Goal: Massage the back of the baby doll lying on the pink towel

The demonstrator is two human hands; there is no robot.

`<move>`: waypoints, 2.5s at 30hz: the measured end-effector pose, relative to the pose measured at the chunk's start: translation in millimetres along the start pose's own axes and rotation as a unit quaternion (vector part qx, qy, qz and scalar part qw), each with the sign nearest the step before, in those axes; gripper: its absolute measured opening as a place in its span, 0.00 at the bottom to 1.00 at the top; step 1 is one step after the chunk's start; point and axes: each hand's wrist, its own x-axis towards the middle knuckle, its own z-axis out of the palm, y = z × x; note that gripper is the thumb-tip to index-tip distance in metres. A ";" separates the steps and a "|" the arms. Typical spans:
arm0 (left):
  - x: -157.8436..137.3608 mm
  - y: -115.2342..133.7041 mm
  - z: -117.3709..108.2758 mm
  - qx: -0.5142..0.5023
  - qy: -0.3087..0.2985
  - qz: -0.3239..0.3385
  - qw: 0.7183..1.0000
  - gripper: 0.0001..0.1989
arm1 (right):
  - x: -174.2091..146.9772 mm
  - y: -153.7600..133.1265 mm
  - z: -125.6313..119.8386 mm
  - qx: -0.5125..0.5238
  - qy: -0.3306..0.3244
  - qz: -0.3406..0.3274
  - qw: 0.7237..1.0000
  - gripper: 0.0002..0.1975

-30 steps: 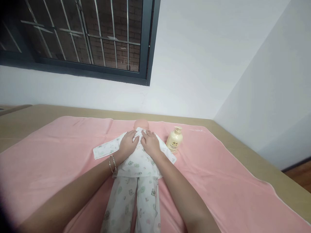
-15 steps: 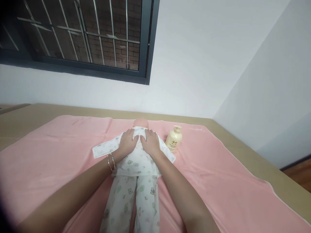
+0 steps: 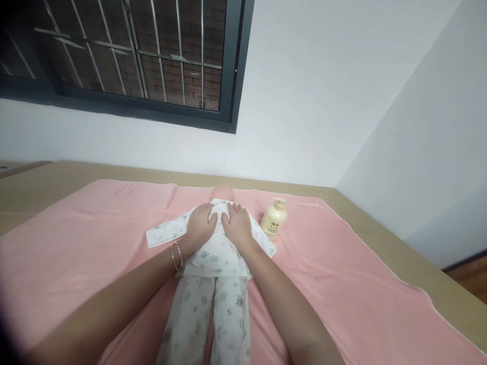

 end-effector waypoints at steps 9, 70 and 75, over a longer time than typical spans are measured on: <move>-1.2 1.4 -1.8 0.011 0.025 -0.006 1.000 0.17 | -6.1 -7.1 -3.7 -0.033 0.047 -0.019 0.998 0.20; 4.9 -5.2 11.7 -0.119 -0.006 -0.043 0.992 0.19 | 3.7 -24.9 -17.1 -0.055 -0.059 0.132 0.988 0.18; 3.5 -10.0 8.3 -0.099 -0.025 0.011 0.995 0.19 | 18.7 -25.9 -29.8 -0.091 -0.100 0.100 0.986 0.18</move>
